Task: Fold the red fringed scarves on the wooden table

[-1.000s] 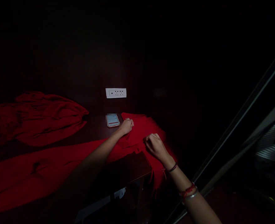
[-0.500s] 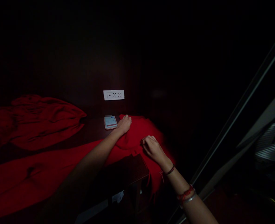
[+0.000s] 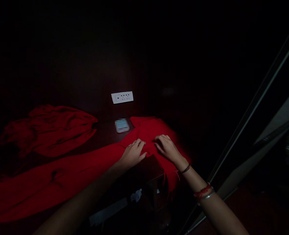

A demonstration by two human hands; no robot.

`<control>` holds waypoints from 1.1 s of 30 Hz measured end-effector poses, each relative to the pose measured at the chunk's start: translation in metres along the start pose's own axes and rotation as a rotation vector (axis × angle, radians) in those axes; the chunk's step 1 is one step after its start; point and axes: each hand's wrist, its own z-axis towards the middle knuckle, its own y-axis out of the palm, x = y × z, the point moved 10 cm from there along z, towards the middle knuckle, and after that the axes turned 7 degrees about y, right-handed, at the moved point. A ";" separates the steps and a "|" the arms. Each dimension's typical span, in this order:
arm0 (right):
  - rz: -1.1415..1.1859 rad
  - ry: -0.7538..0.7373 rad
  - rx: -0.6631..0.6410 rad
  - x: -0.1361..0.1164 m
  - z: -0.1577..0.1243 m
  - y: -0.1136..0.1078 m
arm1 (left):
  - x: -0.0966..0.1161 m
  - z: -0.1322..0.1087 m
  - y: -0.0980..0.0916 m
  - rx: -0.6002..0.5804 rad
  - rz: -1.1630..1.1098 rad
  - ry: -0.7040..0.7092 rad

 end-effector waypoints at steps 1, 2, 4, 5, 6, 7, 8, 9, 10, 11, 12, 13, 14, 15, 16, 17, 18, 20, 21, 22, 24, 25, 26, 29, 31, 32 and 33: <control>-0.002 0.008 -0.001 0.001 0.000 0.000 | 0.001 -0.002 0.003 -0.010 0.023 0.014; -0.007 0.017 -0.003 0.002 0.000 0.000 | 0.002 -0.003 0.004 -0.016 0.039 0.040; -0.026 0.025 -0.006 0.003 0.000 0.000 | 0.004 -0.005 0.004 -0.018 0.056 0.101; -0.035 0.026 -0.009 0.004 0.000 0.001 | 0.005 -0.006 0.002 -0.014 0.059 0.127; -0.043 0.026 -0.010 0.006 0.000 0.002 | 0.005 -0.008 -0.001 -0.006 0.059 0.142; -0.050 0.029 -0.006 0.007 0.000 0.002 | 0.005 -0.009 -0.005 0.005 0.060 0.147; -0.056 0.034 0.000 0.009 0.000 0.003 | 0.005 -0.010 -0.008 0.017 0.062 0.146; -0.060 0.041 0.007 0.012 0.000 0.003 | 0.005 -0.011 -0.011 0.027 0.069 0.141; -0.064 0.050 0.013 0.014 0.001 0.003 | 0.005 -0.011 -0.013 0.033 0.081 0.131; -0.068 0.060 0.019 0.016 0.001 0.003 | 0.005 -0.011 -0.014 0.037 0.097 0.118; -0.071 0.071 0.023 0.018 0.001 0.003 | 0.005 -0.010 -0.013 0.037 0.114 0.106; -0.076 0.084 0.028 0.020 0.001 0.002 | 0.004 -0.010 -0.012 0.031 0.130 0.098; -0.081 0.100 0.033 0.022 0.001 0.002 | 0.004 -0.009 -0.010 0.021 0.144 0.094; -0.089 0.120 0.040 0.025 0.000 0.001 | 0.004 -0.009 -0.007 0.009 0.154 0.093; -0.099 0.143 0.047 0.027 0.000 0.000 | 0.004 -0.009 -0.004 -0.004 0.161 0.094; -0.109 0.166 0.053 0.030 0.000 -0.001 | 0.004 -0.009 -0.002 -0.018 0.165 0.098; -0.119 0.188 0.057 0.033 0.000 -0.002 | 0.003 -0.009 0.001 -0.029 0.169 0.101; -0.135 0.220 0.058 0.037 -0.001 -0.003 | 0.003 -0.010 0.002 -0.035 0.178 0.105; -0.141 0.228 0.058 0.038 -0.001 -0.003 | 0.003 -0.011 0.002 -0.030 0.183 0.105; -0.148 0.232 0.057 0.038 -0.002 -0.003 | 0.003 -0.011 0.001 -0.021 0.188 0.106; -0.168 0.233 0.056 0.038 -0.002 -0.003 | 0.006 -0.011 -0.002 0.007 0.190 0.117; -0.182 0.230 0.054 0.038 -0.002 -0.003 | 0.008 -0.011 -0.003 0.022 0.189 0.125; -0.200 0.228 0.049 0.037 -0.002 -0.004 | 0.009 -0.010 -0.005 0.036 0.188 0.130; -0.265 0.215 0.011 0.035 -0.001 -0.003 | 0.012 -0.008 -0.006 0.062 0.201 0.128; -0.326 0.196 -0.037 0.034 0.000 -0.001 | 0.013 -0.007 -0.004 0.056 0.213 0.127; -0.360 0.185 -0.063 0.033 0.000 0.000 | 0.013 -0.007 -0.003 0.049 0.216 0.130; -0.395 0.176 -0.088 0.033 0.000 0.002 | 0.014 -0.006 -0.002 0.043 0.216 0.132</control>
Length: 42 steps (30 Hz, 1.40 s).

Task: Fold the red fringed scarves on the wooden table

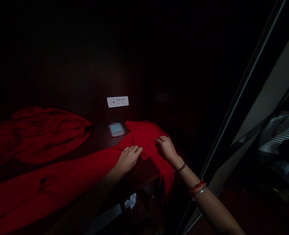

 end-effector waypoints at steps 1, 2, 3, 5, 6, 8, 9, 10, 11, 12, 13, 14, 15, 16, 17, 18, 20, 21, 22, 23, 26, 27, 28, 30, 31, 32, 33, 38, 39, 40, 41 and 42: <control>-0.036 -0.007 -0.015 0.000 0.000 0.001 | 0.000 0.000 0.001 -0.005 -0.003 0.001; -0.067 -0.008 -0.025 0.000 0.000 0.002 | 0.000 0.000 0.001 -0.007 -0.006 -0.005; -0.092 -0.007 -0.030 0.000 0.000 0.002 | -0.001 0.000 0.001 -0.007 -0.012 -0.017; -0.121 -0.008 -0.025 -0.001 0.000 0.000 | -0.006 -0.002 -0.002 0.002 -0.045 -0.054; -0.122 -0.020 -0.020 -0.003 0.000 -0.001 | -0.009 -0.003 -0.004 0.011 -0.078 -0.074; -0.099 -0.092 -0.015 -0.013 -0.002 -0.003 | -0.018 -0.005 -0.009 0.029 -0.166 -0.096; -0.081 -0.146 -0.017 -0.019 -0.003 -0.004 | -0.022 -0.007 -0.011 0.029 -0.208 -0.094; -0.064 -0.204 -0.022 -0.026 -0.005 -0.004 | -0.026 -0.008 -0.012 0.022 -0.240 -0.084; -0.049 -0.260 -0.029 -0.033 -0.006 -0.004 | -0.030 -0.010 -0.012 0.009 -0.256 -0.071; -0.036 -0.308 -0.034 -0.038 -0.008 -0.003 | -0.034 -0.012 -0.012 -0.008 -0.258 -0.060; -0.025 -0.344 -0.037 -0.042 -0.009 -0.003 | -0.037 -0.014 -0.011 -0.026 -0.248 -0.052; -0.013 -0.371 -0.037 -0.045 -0.010 -0.002 | -0.041 -0.015 -0.009 -0.042 -0.234 -0.050; -0.001 -0.390 -0.037 -0.048 -0.011 -0.002 | -0.043 -0.017 -0.007 -0.057 -0.217 -0.052; 0.009 -0.404 -0.034 -0.050 -0.012 -0.001 | -0.044 -0.017 -0.005 -0.067 -0.201 -0.058; 0.017 -0.415 -0.029 -0.051 -0.012 -0.001 | -0.045 -0.017 -0.003 -0.072 -0.184 -0.067; 0.022 -0.422 -0.024 -0.052 -0.013 -0.001 | -0.044 -0.016 -0.001 -0.070 -0.166 -0.076; 0.022 -0.438 -0.017 -0.055 -0.014 -0.001 | -0.041 -0.014 0.001 -0.054 -0.123 -0.094; 0.019 -0.446 -0.016 -0.056 -0.014 -0.001 | -0.039 -0.012 0.002 -0.043 -0.102 -0.097; 0.015 -0.452 -0.015 -0.056 -0.015 -0.001 | -0.036 -0.010 0.002 -0.031 -0.082 -0.095; 0.011 -0.453 -0.014 -0.056 -0.015 -0.001 | -0.033 -0.009 0.002 -0.019 -0.066 -0.090; 0.007 -0.421 0.003 -0.053 -0.013 -0.003 | -0.029 -0.006 -0.001 0.020 -0.027 -0.085; 0.007 -0.407 0.007 -0.051 -0.012 -0.003 | -0.029 -0.006 -0.003 0.033 -0.017 -0.088; 0.006 -0.397 0.006 -0.050 -0.012 -0.004 | -0.029 -0.006 -0.004 0.042 -0.011 -0.086; 0.004 -0.394 -0.008 -0.051 -0.011 -0.005 | -0.026 -0.006 -0.006 0.046 -0.014 -0.065; 0.005 -0.397 -0.018 -0.053 -0.011 -0.006 | -0.024 -0.006 -0.005 0.039 -0.020 -0.047; 0.008 -0.402 -0.027 -0.055 -0.011 -0.007 | -0.022 -0.005 -0.004 0.031 -0.029 -0.028; 0.013 -0.408 -0.034 -0.058 -0.011 -0.008 | -0.020 -0.005 -0.004 0.025 -0.036 -0.010; 0.050 -0.455 -0.088 -0.069 -0.012 -0.005 | -0.018 -0.004 -0.004 0.020 -0.012 -0.014; 0.060 -0.448 -0.097 -0.067 -0.011 -0.003 | -0.021 -0.005 -0.005 0.024 0.007 -0.038; 0.069 -0.434 -0.102 -0.065 -0.011 -0.001 | -0.025 -0.005 -0.008 0.031 0.026 -0.066; 0.079 -0.415 -0.102 -0.061 -0.010 0.001 | -0.030 -0.006 -0.011 0.038 0.045 -0.098; 0.089 -0.394 -0.098 -0.058 -0.010 0.002 | -0.037 -0.008 -0.015 0.042 0.063 -0.136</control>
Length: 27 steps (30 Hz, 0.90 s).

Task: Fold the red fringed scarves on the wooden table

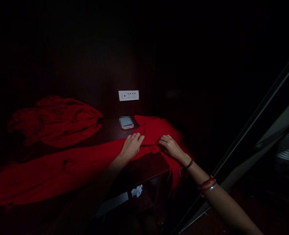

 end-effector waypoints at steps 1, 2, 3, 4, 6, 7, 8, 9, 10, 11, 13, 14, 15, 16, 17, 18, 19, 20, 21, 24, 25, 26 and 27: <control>0.008 0.018 0.009 0.003 -0.001 0.001 | -0.008 -0.002 -0.003 -0.003 0.019 -0.039; 0.015 0.032 0.017 0.006 -0.002 0.001 | -0.018 -0.005 -0.007 -0.012 0.040 -0.081; 0.022 0.044 0.024 0.008 -0.003 0.001 | -0.028 -0.010 -0.011 -0.026 0.064 -0.123; 0.029 0.053 0.031 0.010 -0.004 0.001 | -0.039 -0.016 -0.015 -0.042 0.088 -0.159; 0.042 0.061 0.040 0.011 -0.004 0.000 | -0.059 -0.034 -0.024 -0.080 0.130 -0.200; 0.046 0.060 0.042 0.010 -0.004 0.000 | -0.067 -0.045 -0.028 -0.106 0.143 -0.197; 0.048 0.059 0.044 0.010 -0.004 0.000 | -0.074 -0.058 -0.031 -0.134 0.153 -0.190; 0.048 0.057 0.046 0.010 -0.003 0.001 | -0.079 -0.073 -0.033 -0.170 0.155 -0.177; 0.046 0.057 0.047 0.010 -0.003 0.001 | -0.084 -0.088 -0.033 -0.214 0.151 -0.169; 0.043 0.058 0.049 0.010 -0.003 0.002 | -0.088 -0.104 -0.032 -0.259 0.147 -0.175; 0.034 0.061 0.050 0.012 -0.002 0.004 | -0.091 -0.134 -0.025 -0.362 0.114 -0.176; 0.027 0.060 0.048 0.012 -0.002 0.005 | -0.089 -0.147 -0.020 -0.408 0.089 -0.169; 0.020 0.058 0.044 0.013 -0.002 0.006 | -0.086 -0.157 -0.017 -0.443 0.061 -0.160; 0.013 0.057 0.040 0.013 -0.001 0.007 | -0.083 -0.165 -0.014 -0.466 0.034 -0.151; 0.007 0.057 0.038 0.013 -0.001 0.007 | -0.080 -0.171 -0.013 -0.478 0.011 -0.148; 0.005 0.059 0.036 0.014 -0.001 0.008 | -0.079 -0.176 -0.013 -0.482 -0.003 -0.152; 0.005 0.063 0.036 0.014 -0.001 0.008 | -0.079 -0.178 -0.015 -0.481 -0.008 -0.160; 0.009 0.068 0.038 0.015 -0.001 0.008 | -0.081 -0.180 -0.018 -0.482 -0.004 -0.170; 0.013 0.073 0.040 0.015 -0.002 0.008 | -0.082 -0.181 -0.020 -0.483 0.005 -0.176; 0.017 0.076 0.043 0.015 -0.002 0.007 | -0.082 -0.185 -0.028 -0.480 0.013 -0.180; 0.015 0.074 0.044 0.015 -0.002 0.007 | -0.081 -0.187 -0.029 -0.479 0.003 -0.178; 0.012 0.072 0.044 0.014 -0.002 0.007 | -0.080 -0.190 -0.028 -0.478 -0.011 -0.180; 0.010 0.069 0.043 0.014 -0.003 0.007 | -0.080 -0.194 -0.028 -0.477 -0.021 -0.186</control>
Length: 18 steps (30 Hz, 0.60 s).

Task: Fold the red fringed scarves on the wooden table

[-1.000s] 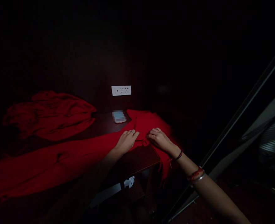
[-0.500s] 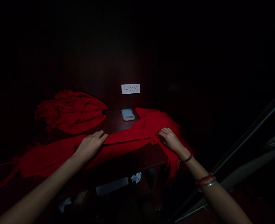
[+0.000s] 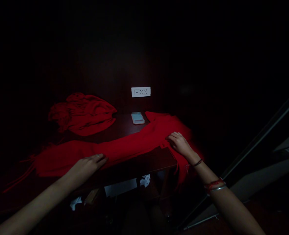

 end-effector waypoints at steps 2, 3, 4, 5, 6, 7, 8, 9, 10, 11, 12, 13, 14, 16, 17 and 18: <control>-0.005 -0.007 -0.001 -0.001 0.000 -0.001 | -0.008 -0.006 0.005 0.000 -0.001 -0.026; -0.007 -0.010 -0.001 -0.002 0.000 -0.001 | -0.014 -0.010 0.008 0.000 0.006 -0.041; -0.007 -0.013 -0.001 -0.002 0.000 -0.001 | -0.022 -0.014 0.010 -0.002 0.013 -0.054; -0.007 -0.015 0.000 -0.003 0.000 -0.002 | -0.030 -0.018 0.012 -0.004 0.015 -0.064; -0.006 -0.014 0.002 -0.003 0.000 -0.002 | -0.038 -0.024 0.013 -0.006 0.007 -0.066; -0.004 -0.013 0.005 -0.003 0.000 -0.002 | -0.046 -0.030 0.014 -0.006 -0.008 -0.065; -0.002 -0.013 0.006 -0.003 0.000 -0.003 | -0.052 -0.036 0.013 -0.003 -0.024 -0.064; 0.000 -0.013 0.007 -0.003 0.000 -0.002 | -0.059 -0.043 0.012 0.001 -0.029 -0.068; 0.001 -0.015 0.006 -0.003 0.000 -0.002 | -0.066 -0.050 0.008 0.008 -0.016 -0.084; 0.000 -0.017 0.002 -0.003 0.000 -0.001 | -0.074 -0.057 0.003 0.020 0.016 -0.112; -0.001 -0.018 -0.003 -0.002 0.000 0.000 | -0.083 -0.063 -0.005 0.039 0.064 -0.152; -0.003 -0.020 -0.009 -0.002 0.000 0.001 | -0.093 -0.070 -0.014 0.066 0.120 -0.200; -0.005 -0.020 -0.014 -0.002 0.000 0.002 | -0.102 -0.076 -0.024 0.095 0.173 -0.246; -0.004 -0.020 -0.019 0.000 0.000 0.004 | -0.119 -0.086 -0.042 0.138 0.253 -0.316; -0.003 -0.022 -0.017 0.000 0.000 0.004 | -0.126 -0.089 -0.047 0.140 0.278 -0.340; -0.002 -0.024 -0.014 0.000 0.000 0.005 | -0.132 -0.092 -0.049 0.126 0.290 -0.353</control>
